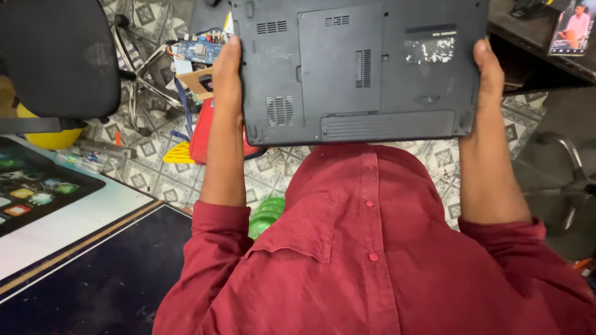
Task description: The person opens the back panel of a laptop using a screwdriver, removes an existing RAM module, and installs a new RAM module. They then reattach the back panel and secure it with screws.
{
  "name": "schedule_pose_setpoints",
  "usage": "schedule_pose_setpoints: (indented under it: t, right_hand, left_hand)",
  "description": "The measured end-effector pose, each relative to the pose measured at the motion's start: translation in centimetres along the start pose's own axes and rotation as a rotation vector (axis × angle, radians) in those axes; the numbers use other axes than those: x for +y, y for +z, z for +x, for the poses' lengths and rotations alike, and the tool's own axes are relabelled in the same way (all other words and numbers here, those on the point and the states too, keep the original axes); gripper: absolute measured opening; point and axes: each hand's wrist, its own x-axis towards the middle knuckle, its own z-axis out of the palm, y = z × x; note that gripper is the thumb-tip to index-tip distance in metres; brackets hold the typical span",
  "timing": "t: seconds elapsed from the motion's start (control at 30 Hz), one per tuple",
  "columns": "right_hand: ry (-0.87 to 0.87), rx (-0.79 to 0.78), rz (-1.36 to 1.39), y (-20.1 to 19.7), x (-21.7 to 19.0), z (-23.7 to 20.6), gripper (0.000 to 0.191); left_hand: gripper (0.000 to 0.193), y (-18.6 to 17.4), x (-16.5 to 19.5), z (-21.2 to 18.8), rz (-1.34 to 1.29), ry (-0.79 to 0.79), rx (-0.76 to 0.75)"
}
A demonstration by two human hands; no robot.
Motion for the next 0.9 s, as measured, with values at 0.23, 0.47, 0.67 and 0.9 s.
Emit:
schedule_pose_setpoints:
  t: [0.23, 0.47, 0.67, 0.9]
  right_hand:
    - [0.097, 0.258, -0.083, 1.4, 0.8, 3.4, 0.074]
    - [-0.156, 0.085, -0.293, 1.7, 1.2, 3.0, 0.077]
    - [0.162, 0.358, -0.421, -0.9, 2.3, 3.2, 0.081]
    - [0.152, 0.540, 0.048, -3.3, 4.6, -1.4, 0.069]
  left_hand:
    - [0.043, 1.1, -1.2, -0.1, -0.098, -0.084, 0.046]
    - [0.045, 0.7, -1.5, -0.2, -0.085, -0.055, 0.038]
    - [0.052, 1.3, 0.6, -0.9, 0.605, 0.099, 0.234]
    - [0.078, 9.3, 5.0, -6.0, 1.134, 0.679, -0.362]
